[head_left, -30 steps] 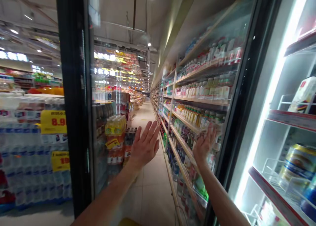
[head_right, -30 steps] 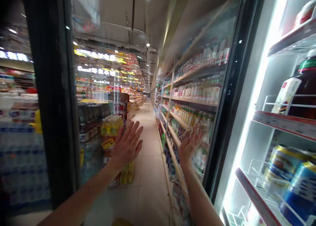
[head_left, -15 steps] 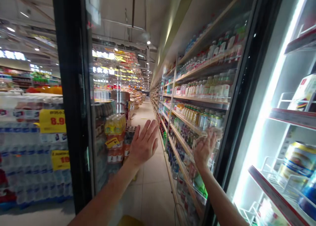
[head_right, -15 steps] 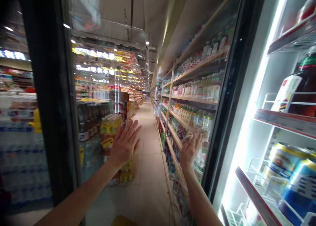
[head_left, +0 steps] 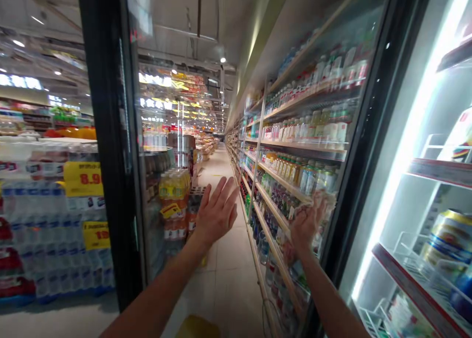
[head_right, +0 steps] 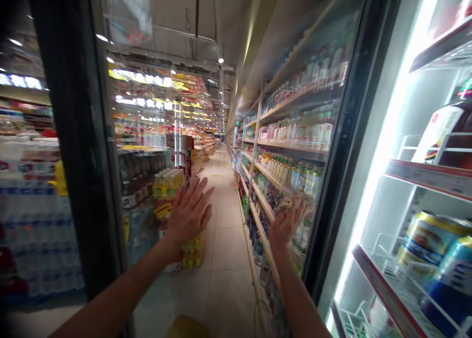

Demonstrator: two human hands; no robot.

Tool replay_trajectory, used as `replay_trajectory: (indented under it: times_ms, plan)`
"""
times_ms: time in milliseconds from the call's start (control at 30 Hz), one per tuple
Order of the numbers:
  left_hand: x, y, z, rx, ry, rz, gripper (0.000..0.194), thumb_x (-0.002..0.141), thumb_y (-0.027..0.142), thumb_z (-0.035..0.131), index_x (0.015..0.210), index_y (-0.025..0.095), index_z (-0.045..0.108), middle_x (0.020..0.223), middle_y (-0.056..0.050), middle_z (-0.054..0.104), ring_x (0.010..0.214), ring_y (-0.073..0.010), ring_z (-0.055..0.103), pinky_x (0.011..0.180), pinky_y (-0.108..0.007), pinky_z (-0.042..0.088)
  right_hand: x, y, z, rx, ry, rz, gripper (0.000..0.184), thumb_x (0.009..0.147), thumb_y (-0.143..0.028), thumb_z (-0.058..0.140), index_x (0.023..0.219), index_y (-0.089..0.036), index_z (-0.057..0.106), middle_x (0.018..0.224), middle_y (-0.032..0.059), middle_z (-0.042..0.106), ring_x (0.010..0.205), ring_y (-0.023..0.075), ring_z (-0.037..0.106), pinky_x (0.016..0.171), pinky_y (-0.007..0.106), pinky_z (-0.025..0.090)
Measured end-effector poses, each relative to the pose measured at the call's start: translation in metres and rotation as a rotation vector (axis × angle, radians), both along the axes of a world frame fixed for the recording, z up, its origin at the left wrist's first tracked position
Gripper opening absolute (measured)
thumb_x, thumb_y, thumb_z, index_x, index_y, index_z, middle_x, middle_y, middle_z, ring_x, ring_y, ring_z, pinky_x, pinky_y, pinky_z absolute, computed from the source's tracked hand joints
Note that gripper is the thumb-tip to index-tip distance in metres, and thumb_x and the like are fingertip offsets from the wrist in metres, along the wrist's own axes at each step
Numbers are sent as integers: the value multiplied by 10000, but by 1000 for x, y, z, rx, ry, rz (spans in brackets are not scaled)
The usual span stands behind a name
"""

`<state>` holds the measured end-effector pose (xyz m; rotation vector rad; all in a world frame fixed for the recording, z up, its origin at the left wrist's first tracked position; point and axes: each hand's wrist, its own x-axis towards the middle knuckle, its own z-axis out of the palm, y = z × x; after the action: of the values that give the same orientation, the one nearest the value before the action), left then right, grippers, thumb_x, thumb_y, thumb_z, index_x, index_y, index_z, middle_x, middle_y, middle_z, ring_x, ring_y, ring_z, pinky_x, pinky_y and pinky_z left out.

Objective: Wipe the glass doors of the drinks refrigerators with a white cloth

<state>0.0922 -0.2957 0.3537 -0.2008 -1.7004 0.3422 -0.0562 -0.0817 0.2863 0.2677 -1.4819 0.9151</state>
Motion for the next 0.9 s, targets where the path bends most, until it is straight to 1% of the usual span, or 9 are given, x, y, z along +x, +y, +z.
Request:
replay_trajectory:
  times_ms: [200, 267, 400, 467, 533, 633, 733, 800, 900]
  plan:
    - [7, -4, -6, 11, -28, -27, 549, 849, 204, 478, 1380, 226, 340, 1409, -84, 390, 1362, -207, 255, 1134, -432, 173, 47, -57, -7, 613, 204, 107, 580, 851, -201, 421, 1411, -260, 285, 1415, 90, 383, 1388, 277, 201, 1082, 532, 281]
    - [12, -7, -17, 73, -21, -8, 581, 853, 202, 487, 1401, 230, 298, 1413, -91, 379, 1363, -214, 252, 1131, -449, 170, 32, -38, -9, 575, 185, 65, 560, 862, -215, 398, 1410, -257, 287, 1388, 94, 416, 1380, 271, 224, 1081, 540, 274]
    - [15, -8, -43, 158, 1, 48, 649, 848, 265, 529, 1425, 249, 232, 1399, -86, 398, 1365, -204, 247, 1143, -431, 136, -10, 15, 3, 109, 2, -6, 535, 889, -236, 291, 1418, -162, 268, 1427, 163, 346, 1369, 303, 233, 1051, 616, 258]
    - [14, -6, -49, 164, 4, 55, 659, 846, 288, 530, 1427, 260, 220, 1396, -76, 403, 1361, -205, 256, 1148, -427, 112, -10, 14, 10, -41, -36, -6, 537, 893, -230, 264, 1421, -133, 255, 1447, 183, 303, 1375, 305, 213, 1055, 629, 239]
    - [12, -5, -50, 166, 6, 50, 668, 844, 296, 527, 1430, 261, 208, 1391, -74, 410, 1360, -205, 262, 1150, -427, 100, 10, -11, 10, 3, -4, 27, 545, 889, -217, 279, 1427, -146, 237, 1465, 171, 272, 1388, 305, 175, 1062, 621, 238]
    - [12, -6, -48, 178, 0, 42, 680, 837, 305, 542, 1429, 268, 209, 1392, -73, 407, 1359, -201, 265, 1148, -418, 109, 51, -60, -7, 391, 100, 113, 574, 861, -192, 359, 1426, -194, 254, 1451, 127, 320, 1394, 299, 162, 1073, 567, 269]
    - [13, -9, -48, 182, -17, 34, 667, 836, 307, 545, 1424, 274, 231, 1402, -69, 396, 1357, -207, 273, 1146, -416, 121, 60, -69, -27, 708, 221, 145, 556, 828, -188, 427, 1376, -248, 362, 1356, 83, 456, 1371, 270, 244, 1087, 508, 282]
    - [13, -12, -48, 175, -18, 28, 653, 841, 301, 531, 1423, 272, 236, 1401, -66, 399, 1355, -208, 276, 1147, -417, 121, 39, -43, -32, 651, 215, 107, 532, 824, -197, 428, 1351, -260, 401, 1326, 79, 483, 1358, 268, 276, 1083, 520, 280]
    - [12, -13, -49, 171, -17, 30, 634, 844, 290, 518, 1418, 265, 253, 1402, -66, 400, 1351, -211, 281, 1147, -418, 118, -3, 7, -27, 237, 33, 7, 519, 850, -211, 351, 1369, -201, 373, 1391, 126, 405, 1363, 292, 258, 1066, 583, 267]
